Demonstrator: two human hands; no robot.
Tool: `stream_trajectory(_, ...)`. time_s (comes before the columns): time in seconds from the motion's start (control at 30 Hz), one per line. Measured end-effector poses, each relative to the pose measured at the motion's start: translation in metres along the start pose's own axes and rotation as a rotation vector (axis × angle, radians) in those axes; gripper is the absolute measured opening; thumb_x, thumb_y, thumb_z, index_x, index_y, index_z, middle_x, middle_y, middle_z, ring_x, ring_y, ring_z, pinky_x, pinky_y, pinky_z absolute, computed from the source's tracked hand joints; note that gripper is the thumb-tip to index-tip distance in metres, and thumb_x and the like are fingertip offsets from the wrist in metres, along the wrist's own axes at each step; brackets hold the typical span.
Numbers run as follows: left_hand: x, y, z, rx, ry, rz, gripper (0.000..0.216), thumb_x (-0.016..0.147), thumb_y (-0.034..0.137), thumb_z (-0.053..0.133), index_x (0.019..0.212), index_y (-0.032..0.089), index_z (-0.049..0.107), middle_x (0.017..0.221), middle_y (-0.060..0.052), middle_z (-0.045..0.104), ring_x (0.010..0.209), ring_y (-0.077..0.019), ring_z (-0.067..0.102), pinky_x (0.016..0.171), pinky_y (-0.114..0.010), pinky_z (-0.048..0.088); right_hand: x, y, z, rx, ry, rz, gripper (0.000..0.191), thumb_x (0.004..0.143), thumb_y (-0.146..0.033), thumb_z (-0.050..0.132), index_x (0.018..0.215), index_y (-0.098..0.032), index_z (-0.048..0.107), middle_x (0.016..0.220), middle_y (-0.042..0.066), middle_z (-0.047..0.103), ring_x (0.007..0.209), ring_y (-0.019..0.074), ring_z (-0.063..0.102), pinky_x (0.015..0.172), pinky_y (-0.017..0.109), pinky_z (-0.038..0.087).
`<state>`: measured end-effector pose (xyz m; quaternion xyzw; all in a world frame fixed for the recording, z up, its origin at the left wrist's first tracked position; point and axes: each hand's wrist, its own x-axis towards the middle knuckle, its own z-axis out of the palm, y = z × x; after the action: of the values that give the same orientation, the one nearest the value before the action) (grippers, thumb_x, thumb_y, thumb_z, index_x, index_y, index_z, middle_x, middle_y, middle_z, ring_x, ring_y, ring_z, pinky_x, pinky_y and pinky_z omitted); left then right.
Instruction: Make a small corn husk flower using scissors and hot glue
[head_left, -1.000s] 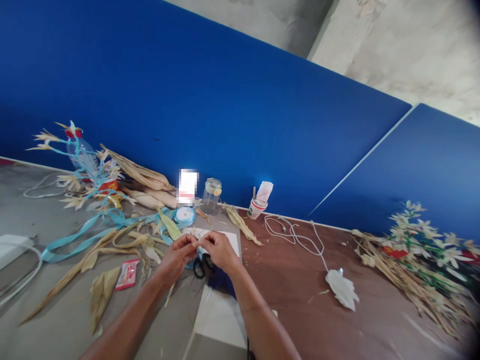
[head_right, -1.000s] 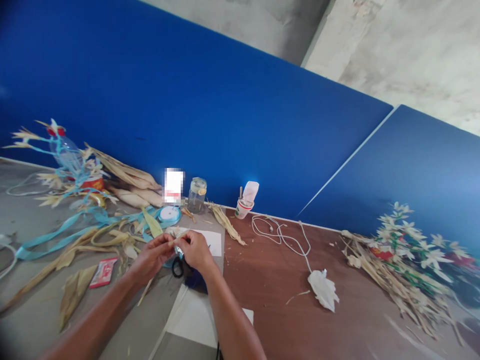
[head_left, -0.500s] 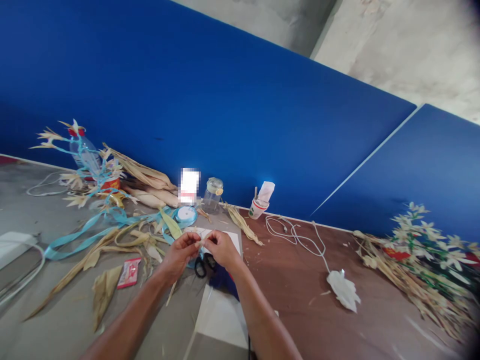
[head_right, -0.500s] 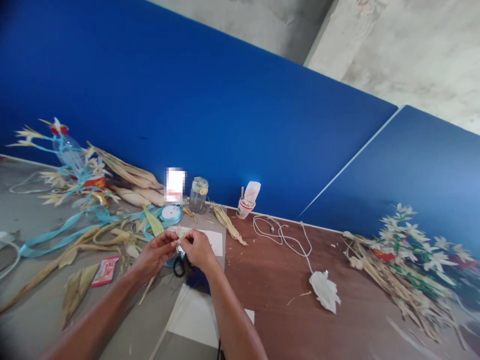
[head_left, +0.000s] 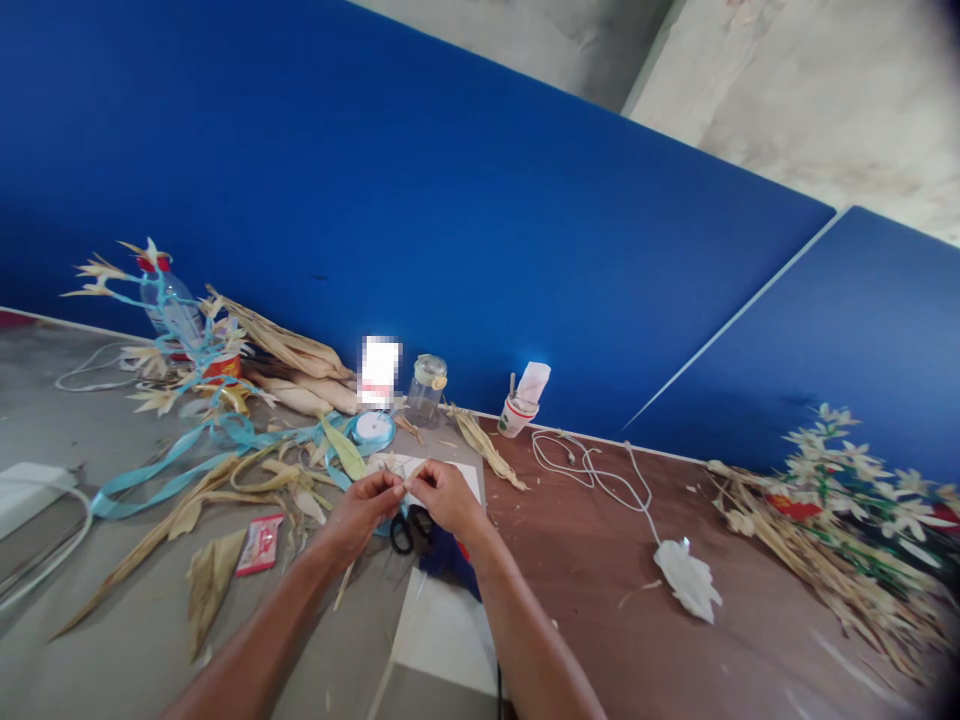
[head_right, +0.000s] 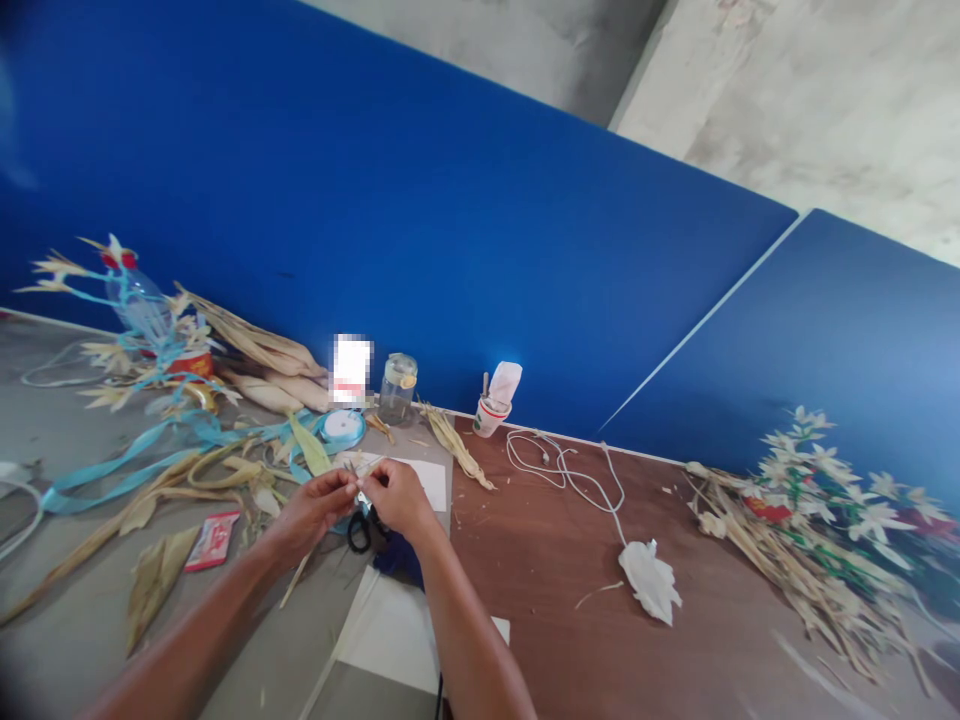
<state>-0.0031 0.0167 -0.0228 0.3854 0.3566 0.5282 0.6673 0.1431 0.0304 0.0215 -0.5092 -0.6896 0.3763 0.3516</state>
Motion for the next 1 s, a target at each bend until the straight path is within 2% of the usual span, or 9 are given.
stream_trajectory(0.17,-0.0007,0.0042,0.0035,-0.029,0.016,0.003,0.023,0.062,0.031,0.076,0.066,0.015,0.060,0.055,0.004,0.049,0.049,-0.0060,0.042,0.049,-0.019,0.032,0.0003,0.0008,0.0038,0.085,0.028,0.005,0.008,0.067,-0.023,0.062,0.066,-0.016,0.059,0.059,-0.004,0.054,0.057,0.0098,0.046,0.055,0.020,0.037)
stream_trajectory(0.37,-0.0015,0.0047,0.0050,-0.066,0.025,0.021,0.021,0.062,0.028,0.076,0.066,0.015,0.060,0.058,0.004,0.051,0.051,-0.0057,0.043,0.051,-0.019,0.035,-0.0009,-0.0017,0.0086,0.143,0.037,0.033,0.005,0.067,-0.019,0.058,0.065,-0.015,0.060,0.056,-0.004,0.053,0.055,0.0093,0.044,0.055,0.021,0.037)
stream_trajectory(0.67,-0.0021,0.0082,0.0048,-0.174,0.048,0.015,0.021,0.060,0.022,0.077,0.064,0.015,0.058,0.072,0.002,0.058,0.061,-0.0071,0.051,0.056,-0.018,0.040,-0.0001,0.0033,0.0085,0.169,0.045,0.046,0.004,0.067,-0.019,0.055,0.063,-0.017,0.058,0.055,-0.004,0.051,0.054,0.0099,0.045,0.054,0.020,0.037)
stream_trajectory(0.87,-0.0019,0.0058,0.0040,-0.082,0.041,0.021,0.020,0.063,0.028,0.076,0.074,0.016,0.064,0.065,0.002,0.056,0.053,-0.0066,0.046,0.052,-0.019,0.038,0.0014,0.0067,0.0076,0.194,0.046,0.038,0.006,0.068,-0.022,0.056,0.064,-0.017,0.057,0.056,-0.004,0.051,0.055,0.0099,0.045,0.054,0.020,0.037)
stream_trajectory(1.0,-0.0002,0.0029,0.0037,0.021,0.044,0.056,0.020,0.061,0.029,0.076,0.066,0.015,0.063,0.058,0.002,0.053,0.051,-0.0074,0.044,0.051,-0.020,0.036,0.0011,0.0058,0.0062,0.136,0.027,0.010,0.004,0.067,-0.020,0.057,0.065,-0.017,0.057,0.059,-0.004,0.054,0.057,0.0103,0.047,0.056,0.021,0.038)
